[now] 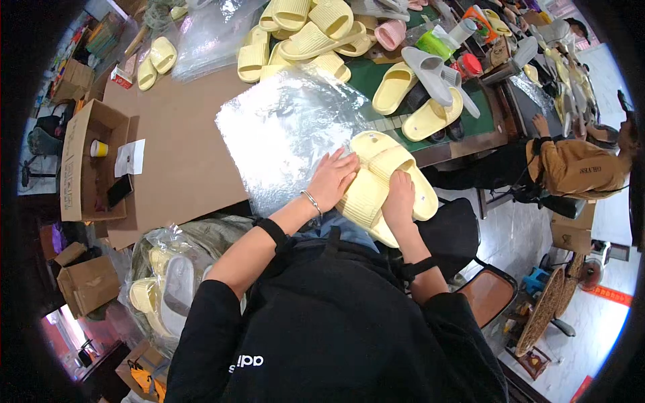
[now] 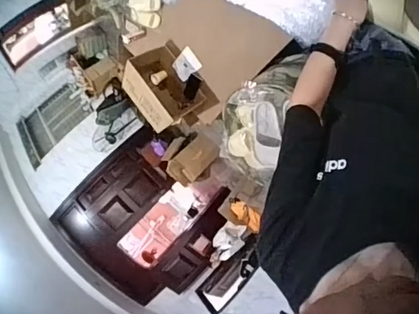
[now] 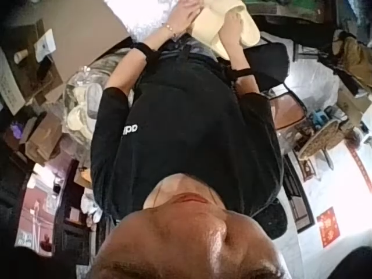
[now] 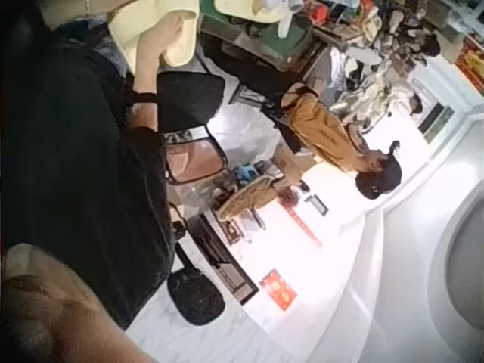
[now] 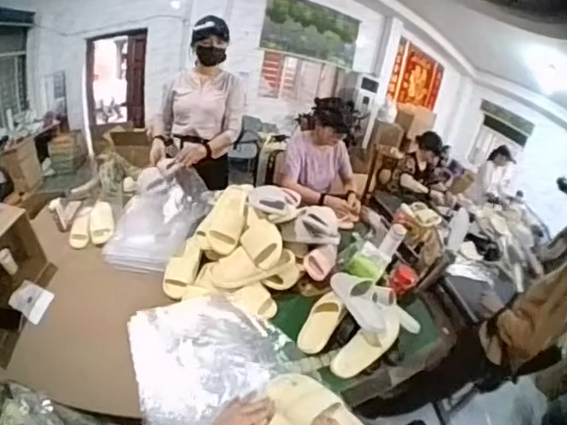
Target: The recorder bags pairs of foam sandals and organizes them into large sacks in a manufacturing workshop.
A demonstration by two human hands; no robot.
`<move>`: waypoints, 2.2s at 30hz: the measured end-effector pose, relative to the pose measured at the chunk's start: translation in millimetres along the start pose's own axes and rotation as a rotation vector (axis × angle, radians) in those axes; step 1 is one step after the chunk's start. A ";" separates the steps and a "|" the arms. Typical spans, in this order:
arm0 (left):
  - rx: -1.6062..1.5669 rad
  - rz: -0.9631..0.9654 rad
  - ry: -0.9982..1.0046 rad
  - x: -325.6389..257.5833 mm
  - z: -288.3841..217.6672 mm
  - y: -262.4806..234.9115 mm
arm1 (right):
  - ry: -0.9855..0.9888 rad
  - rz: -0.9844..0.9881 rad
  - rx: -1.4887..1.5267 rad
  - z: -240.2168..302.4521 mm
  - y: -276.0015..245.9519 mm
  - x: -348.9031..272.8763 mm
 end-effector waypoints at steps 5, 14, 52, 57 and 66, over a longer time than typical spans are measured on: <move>-0.051 0.037 -0.045 9.3 -17.3 -4.2 | -0.066 0.005 -0.024 -5.3 -2.7 10.9; -0.046 0.014 0.028 10.6 -42.7 5.7 | -0.194 -0.076 -0.042 10.9 -11.1 22.1; -0.474 -0.715 -0.852 -94.1 191.2 -47.6 | -0.142 1.167 1.634 32.0 17.0 68.0; -0.548 -0.527 -1.036 -74.0 193.7 -36.9 | 0.326 0.858 0.860 4.0 111.7 93.9; -0.563 -0.501 -1.021 -58.6 204.5 -26.5 | 0.392 0.842 0.869 19.8 205.2 81.6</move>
Point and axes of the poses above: each hand's wrist, its own x-axis towards the middle knuckle, its own y-axis out of the palm, z = x × y, the point moved 8 cm from there along x, towards the middle knuckle, and after that the axes turned 13 degrees about -x, right-handed, at the moved point
